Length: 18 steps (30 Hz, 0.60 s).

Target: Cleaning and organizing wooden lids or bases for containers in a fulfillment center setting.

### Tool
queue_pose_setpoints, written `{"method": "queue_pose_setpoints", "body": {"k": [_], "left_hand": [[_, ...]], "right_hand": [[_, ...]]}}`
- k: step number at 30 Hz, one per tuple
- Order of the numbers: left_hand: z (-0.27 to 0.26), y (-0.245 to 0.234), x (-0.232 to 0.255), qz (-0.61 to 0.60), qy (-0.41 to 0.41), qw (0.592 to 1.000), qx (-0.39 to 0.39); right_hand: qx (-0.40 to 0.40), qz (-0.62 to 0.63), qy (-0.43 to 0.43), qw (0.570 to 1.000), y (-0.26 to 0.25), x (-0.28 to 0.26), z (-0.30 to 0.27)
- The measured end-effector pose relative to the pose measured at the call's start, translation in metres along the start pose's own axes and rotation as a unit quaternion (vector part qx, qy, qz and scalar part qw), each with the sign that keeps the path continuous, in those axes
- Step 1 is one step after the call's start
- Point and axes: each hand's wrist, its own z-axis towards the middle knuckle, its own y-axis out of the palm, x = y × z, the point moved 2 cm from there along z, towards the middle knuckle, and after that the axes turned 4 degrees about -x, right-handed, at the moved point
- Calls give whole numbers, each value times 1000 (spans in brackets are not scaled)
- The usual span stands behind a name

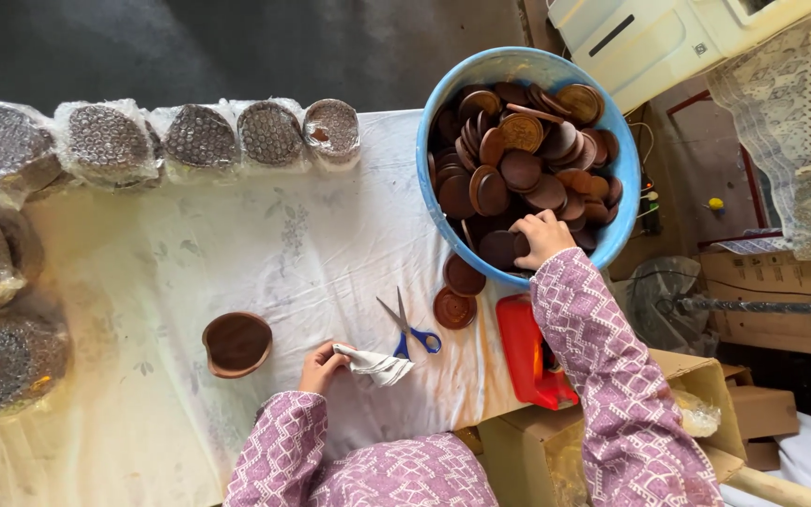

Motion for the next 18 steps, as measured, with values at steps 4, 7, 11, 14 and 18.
{"method": "queue_pose_setpoints", "body": {"k": [4, 7, 11, 14, 18], "left_hand": [[-1, -1, 0, 12, -2, 1000, 3], [-1, 2, 4, -15, 7, 1000, -15], [-1, 2, 5, 18, 7, 1000, -4], [-1, 1, 2, 16, 13, 1000, -4], [0, 1, 1, -3, 20, 1000, -10]], "right_hand": [[63, 57, 30, 996, -23, -15, -13], [252, 88, 28, 963, -42, -29, -34], [423, 7, -63, 904, -55, -65, -72], [464, -3, -127, 876, -36, -116, -96], [443, 47, -232, 865, 13, -197, -92]]}}
